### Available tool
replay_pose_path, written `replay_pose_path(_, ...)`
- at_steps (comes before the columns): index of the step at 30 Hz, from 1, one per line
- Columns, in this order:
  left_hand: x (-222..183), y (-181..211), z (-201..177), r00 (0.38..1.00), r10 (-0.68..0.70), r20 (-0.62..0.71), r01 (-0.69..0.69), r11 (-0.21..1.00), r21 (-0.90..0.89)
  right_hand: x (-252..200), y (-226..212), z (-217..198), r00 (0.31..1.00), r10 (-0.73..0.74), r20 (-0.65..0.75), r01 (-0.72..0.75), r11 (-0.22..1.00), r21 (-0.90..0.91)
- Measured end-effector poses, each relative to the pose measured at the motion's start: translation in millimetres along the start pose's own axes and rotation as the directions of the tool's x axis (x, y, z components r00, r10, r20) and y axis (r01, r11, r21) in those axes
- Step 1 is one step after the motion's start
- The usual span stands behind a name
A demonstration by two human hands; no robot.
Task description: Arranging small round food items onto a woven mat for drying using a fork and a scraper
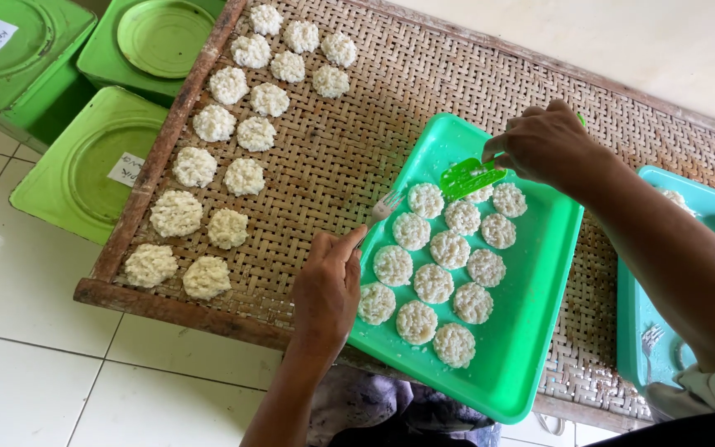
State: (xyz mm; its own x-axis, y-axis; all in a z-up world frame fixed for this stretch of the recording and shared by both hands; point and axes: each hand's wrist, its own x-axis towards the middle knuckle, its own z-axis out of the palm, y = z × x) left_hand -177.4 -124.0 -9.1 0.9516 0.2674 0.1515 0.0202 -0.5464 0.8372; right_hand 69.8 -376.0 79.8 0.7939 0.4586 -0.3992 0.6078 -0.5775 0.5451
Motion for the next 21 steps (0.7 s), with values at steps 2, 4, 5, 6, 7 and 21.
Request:
replay_pose_path(2, -0.6, 0.3, 1.9, 1.0, 0.002, 0.001, -0.002, 1.0, 0.005, -3.5, -5.1, -7.5, 0.999, -0.003, 0.05, 0.001, 1.0, 0.03)
replay_pose_path(4, -1.8, 0.8, 3.6, 1.0, 0.007, 0.001, -0.007, 1.0, 0.011, -5.9, -9.8, -14.4, 0.995, -0.004, 0.096, -0.002, 0.998, 0.06)
replay_pose_path(5, -2.1, 1.2, 4.7, 1.0, 0.007, -0.004, -0.007, 1.0, 0.016, -6.2, -11.6, -17.4, 0.992, -0.009, 0.123, 0.0, 0.997, 0.073)
replay_pose_path(6, -2.6, 1.6, 5.9, 1.0, 0.008, -0.01, -0.007, 1.0, 0.021, -6.6, -13.4, -20.3, 0.989, -0.013, 0.15, 0.0, 0.996, 0.086)
replay_pose_path(7, -2.5, 1.2, 6.9, 1.0, 0.007, -0.009, -0.007, 1.0, 0.02, -5.8, -15.2, -18.4, 0.988, -0.013, 0.151, 0.0, 0.996, 0.086)
replay_pose_path(21, -3.8, -2.3, 15.2, 0.997, -0.013, -0.075, 0.009, 0.999, -0.048, 20.1, -49.0, 17.8, 0.989, -0.094, 0.115, 0.038, 0.91, 0.414)
